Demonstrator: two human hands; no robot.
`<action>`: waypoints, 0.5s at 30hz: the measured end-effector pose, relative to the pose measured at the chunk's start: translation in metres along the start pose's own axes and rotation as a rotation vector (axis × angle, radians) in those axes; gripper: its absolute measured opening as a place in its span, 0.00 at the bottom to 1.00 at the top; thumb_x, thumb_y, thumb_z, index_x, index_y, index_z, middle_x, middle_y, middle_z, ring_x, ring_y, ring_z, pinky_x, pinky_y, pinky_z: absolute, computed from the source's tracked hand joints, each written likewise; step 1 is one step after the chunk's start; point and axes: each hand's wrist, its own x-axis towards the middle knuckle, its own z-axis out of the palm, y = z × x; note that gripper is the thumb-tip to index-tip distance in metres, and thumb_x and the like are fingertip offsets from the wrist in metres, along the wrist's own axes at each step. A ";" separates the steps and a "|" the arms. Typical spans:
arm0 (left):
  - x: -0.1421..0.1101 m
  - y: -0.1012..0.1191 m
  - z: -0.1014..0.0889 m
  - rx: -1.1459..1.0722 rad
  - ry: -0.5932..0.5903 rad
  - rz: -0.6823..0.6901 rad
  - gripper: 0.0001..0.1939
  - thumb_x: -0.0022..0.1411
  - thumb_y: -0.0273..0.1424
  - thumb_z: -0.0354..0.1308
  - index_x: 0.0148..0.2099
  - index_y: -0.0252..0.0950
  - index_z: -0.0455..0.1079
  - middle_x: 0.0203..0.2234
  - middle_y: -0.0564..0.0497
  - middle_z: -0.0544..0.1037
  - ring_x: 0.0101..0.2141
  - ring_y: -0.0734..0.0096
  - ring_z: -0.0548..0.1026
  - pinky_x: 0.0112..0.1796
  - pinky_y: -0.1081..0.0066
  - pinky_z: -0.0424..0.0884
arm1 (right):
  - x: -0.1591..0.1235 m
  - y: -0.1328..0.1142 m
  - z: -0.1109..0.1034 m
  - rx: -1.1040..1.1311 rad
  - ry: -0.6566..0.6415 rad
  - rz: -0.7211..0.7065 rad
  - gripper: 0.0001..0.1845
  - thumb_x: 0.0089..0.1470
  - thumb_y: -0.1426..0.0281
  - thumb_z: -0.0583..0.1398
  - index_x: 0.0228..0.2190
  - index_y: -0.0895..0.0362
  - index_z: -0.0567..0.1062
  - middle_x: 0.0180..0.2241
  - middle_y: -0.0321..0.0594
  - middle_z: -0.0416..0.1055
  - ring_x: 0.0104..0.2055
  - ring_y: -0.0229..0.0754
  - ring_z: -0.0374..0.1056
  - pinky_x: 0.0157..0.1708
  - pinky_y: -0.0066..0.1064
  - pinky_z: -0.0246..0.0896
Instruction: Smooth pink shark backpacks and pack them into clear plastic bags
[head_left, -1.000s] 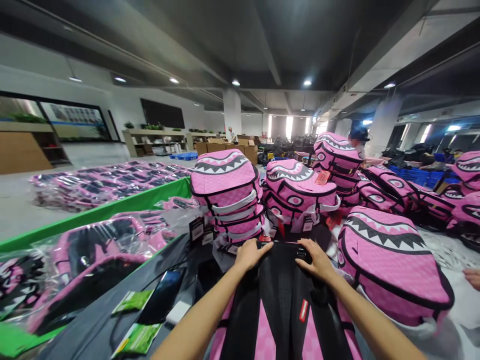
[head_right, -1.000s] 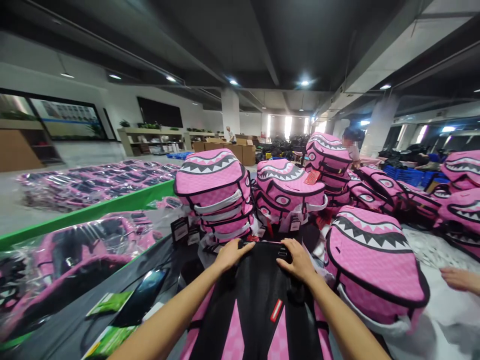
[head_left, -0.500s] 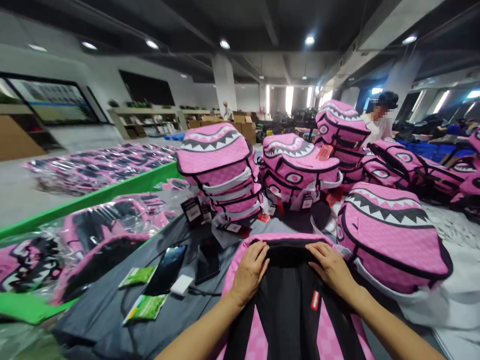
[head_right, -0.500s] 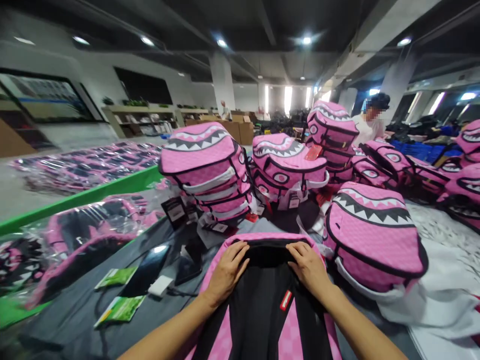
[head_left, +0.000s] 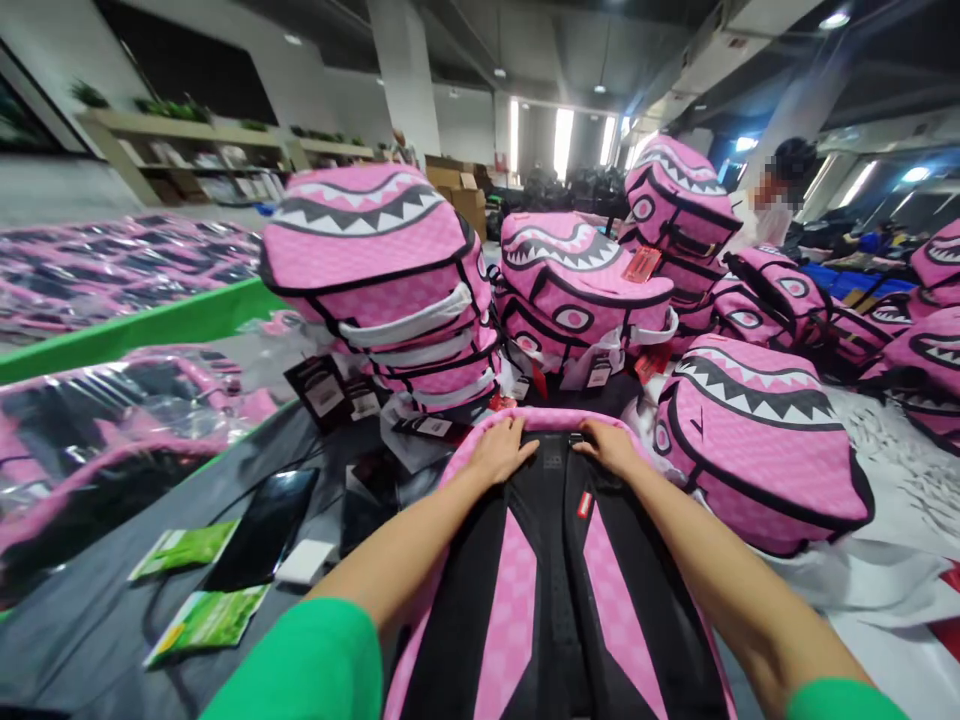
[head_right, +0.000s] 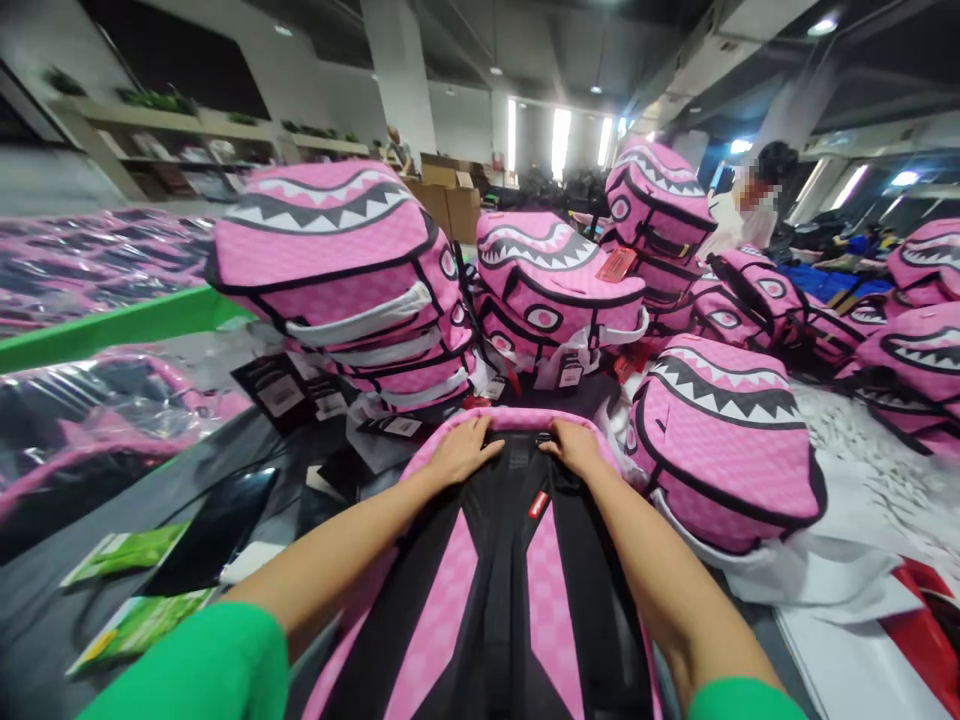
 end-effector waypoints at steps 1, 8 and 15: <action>-0.003 0.004 -0.006 -0.007 -0.017 -0.005 0.33 0.72 0.45 0.44 0.71 0.29 0.52 0.65 0.30 0.65 0.64 0.49 0.67 0.58 0.55 0.66 | 0.005 -0.001 0.001 -0.008 0.016 0.021 0.18 0.63 0.60 0.64 0.51 0.54 0.73 0.49 0.46 0.79 0.52 0.50 0.75 0.47 0.36 0.69; -0.043 0.067 -0.005 -0.078 -0.231 -0.113 0.53 0.58 0.69 0.42 0.75 0.44 0.43 0.72 0.28 0.44 0.71 0.28 0.35 0.59 0.25 0.46 | 0.030 -0.019 0.006 -0.053 0.114 0.096 0.19 0.65 0.55 0.61 0.47 0.57 0.73 0.45 0.50 0.79 0.47 0.53 0.75 0.43 0.38 0.67; -0.049 0.068 0.026 -0.050 -0.023 -0.107 0.41 0.65 0.63 0.44 0.73 0.52 0.50 0.73 0.34 0.47 0.71 0.33 0.37 0.62 0.29 0.47 | 0.036 -0.003 -0.029 -0.117 0.122 0.007 0.18 0.64 0.74 0.59 0.55 0.55 0.71 0.58 0.53 0.70 0.60 0.51 0.66 0.54 0.38 0.63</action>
